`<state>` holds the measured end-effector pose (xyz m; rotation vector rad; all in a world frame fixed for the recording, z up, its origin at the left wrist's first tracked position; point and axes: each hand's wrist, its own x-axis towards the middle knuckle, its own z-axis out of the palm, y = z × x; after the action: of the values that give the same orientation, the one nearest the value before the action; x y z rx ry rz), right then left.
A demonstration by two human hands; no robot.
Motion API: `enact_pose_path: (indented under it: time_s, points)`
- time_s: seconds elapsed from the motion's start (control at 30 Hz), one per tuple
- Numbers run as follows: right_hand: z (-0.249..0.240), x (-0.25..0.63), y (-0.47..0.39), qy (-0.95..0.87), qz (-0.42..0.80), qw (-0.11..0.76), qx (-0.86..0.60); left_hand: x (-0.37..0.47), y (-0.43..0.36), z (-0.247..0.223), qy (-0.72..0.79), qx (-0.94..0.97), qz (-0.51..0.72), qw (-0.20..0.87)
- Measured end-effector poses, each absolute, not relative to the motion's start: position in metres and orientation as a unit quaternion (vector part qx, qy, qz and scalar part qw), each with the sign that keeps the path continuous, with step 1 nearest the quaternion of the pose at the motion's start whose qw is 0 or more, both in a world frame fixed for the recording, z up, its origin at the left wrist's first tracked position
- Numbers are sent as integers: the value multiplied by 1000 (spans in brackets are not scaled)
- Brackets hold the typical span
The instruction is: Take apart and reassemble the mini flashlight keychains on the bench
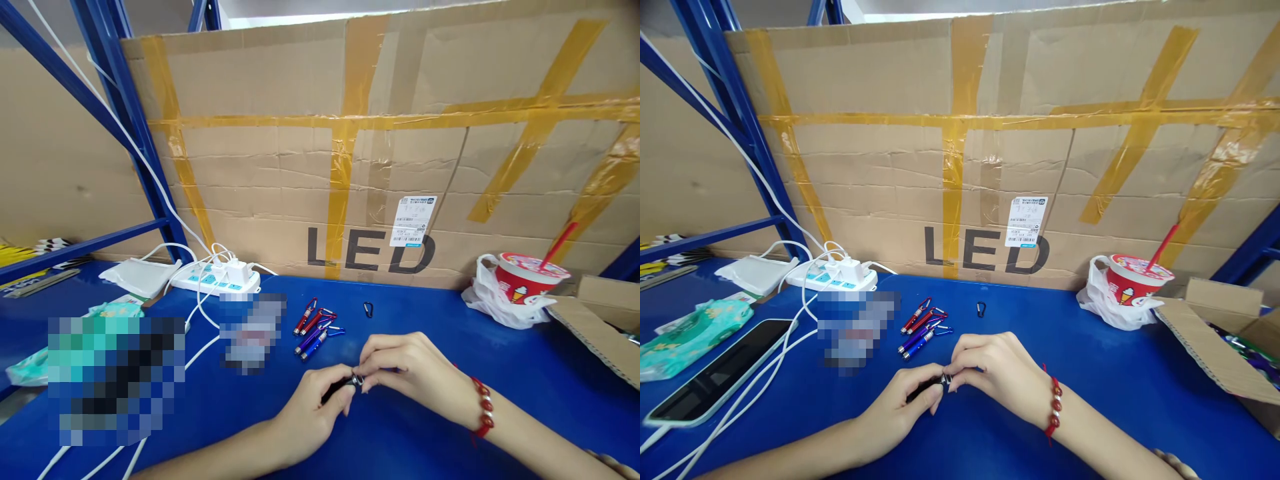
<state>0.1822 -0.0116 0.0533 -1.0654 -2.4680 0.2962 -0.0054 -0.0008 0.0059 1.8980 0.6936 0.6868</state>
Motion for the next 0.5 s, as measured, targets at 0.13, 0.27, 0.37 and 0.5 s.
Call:
enact_pose_path:
  time_s: [0.13, 0.27, 0.37, 0.5]
  points:
    - [55, 181, -13, -896, 67, 199, -390, -5, -1, 6, 287, 781, 286, 475]
    - [62, 177, -17, -906, 2, 173, -385, -4, -2, 7, 285, 779, 300, 471]
    - [64, 175, -20, -907, -25, 160, -388, -4, -3, 7, 279, 782, 306, 466]
    - [57, 176, -22, -894, 25, 193, -404, -4, -3, 4, 274, 789, 304, 458]
